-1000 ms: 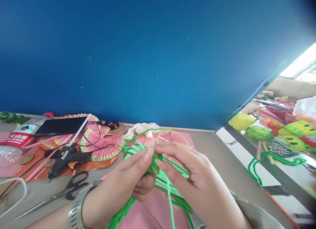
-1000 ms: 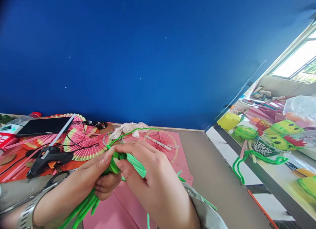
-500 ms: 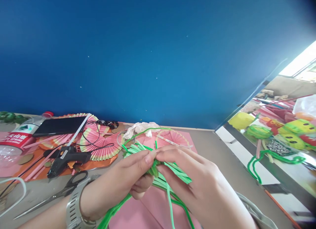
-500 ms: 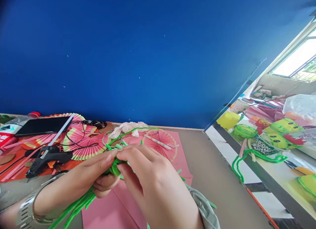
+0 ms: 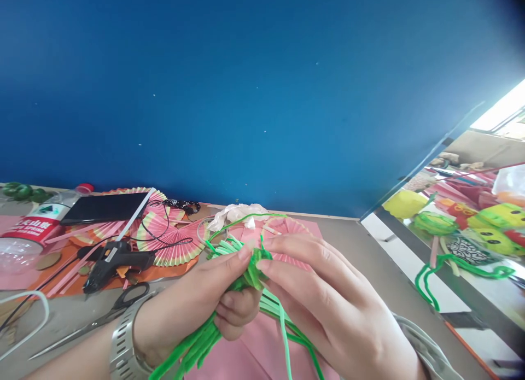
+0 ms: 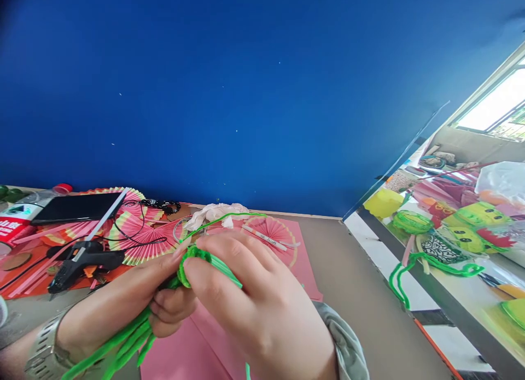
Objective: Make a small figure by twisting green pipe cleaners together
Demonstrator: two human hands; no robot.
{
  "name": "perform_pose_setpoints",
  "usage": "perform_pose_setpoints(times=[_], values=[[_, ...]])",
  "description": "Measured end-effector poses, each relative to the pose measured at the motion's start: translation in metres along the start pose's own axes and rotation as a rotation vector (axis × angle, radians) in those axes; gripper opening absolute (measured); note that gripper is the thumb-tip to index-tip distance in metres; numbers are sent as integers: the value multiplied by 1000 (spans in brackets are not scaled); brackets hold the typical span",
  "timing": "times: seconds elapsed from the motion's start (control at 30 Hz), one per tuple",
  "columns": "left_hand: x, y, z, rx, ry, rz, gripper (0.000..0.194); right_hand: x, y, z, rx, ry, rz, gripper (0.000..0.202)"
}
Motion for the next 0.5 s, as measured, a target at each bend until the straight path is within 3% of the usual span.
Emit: perform_pose_setpoints(times=[0.27,0.5], values=[[5,-7,-1,6,-66,-169,34,0,-2,-3,-18,-34,-52,22],[6,-17,8,80,-476,-743,16,1,6,0,-2,-106,-233,36]])
Point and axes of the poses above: each hand's wrist, its own z-axis away from the middle knuckle, its own y-axis out of the back of the hand, x = y × z, the point moved 1 cm from there along -z, towards the middle knuckle, and after that the axes turned 15 degrees about -y, right-handed, at the moved point
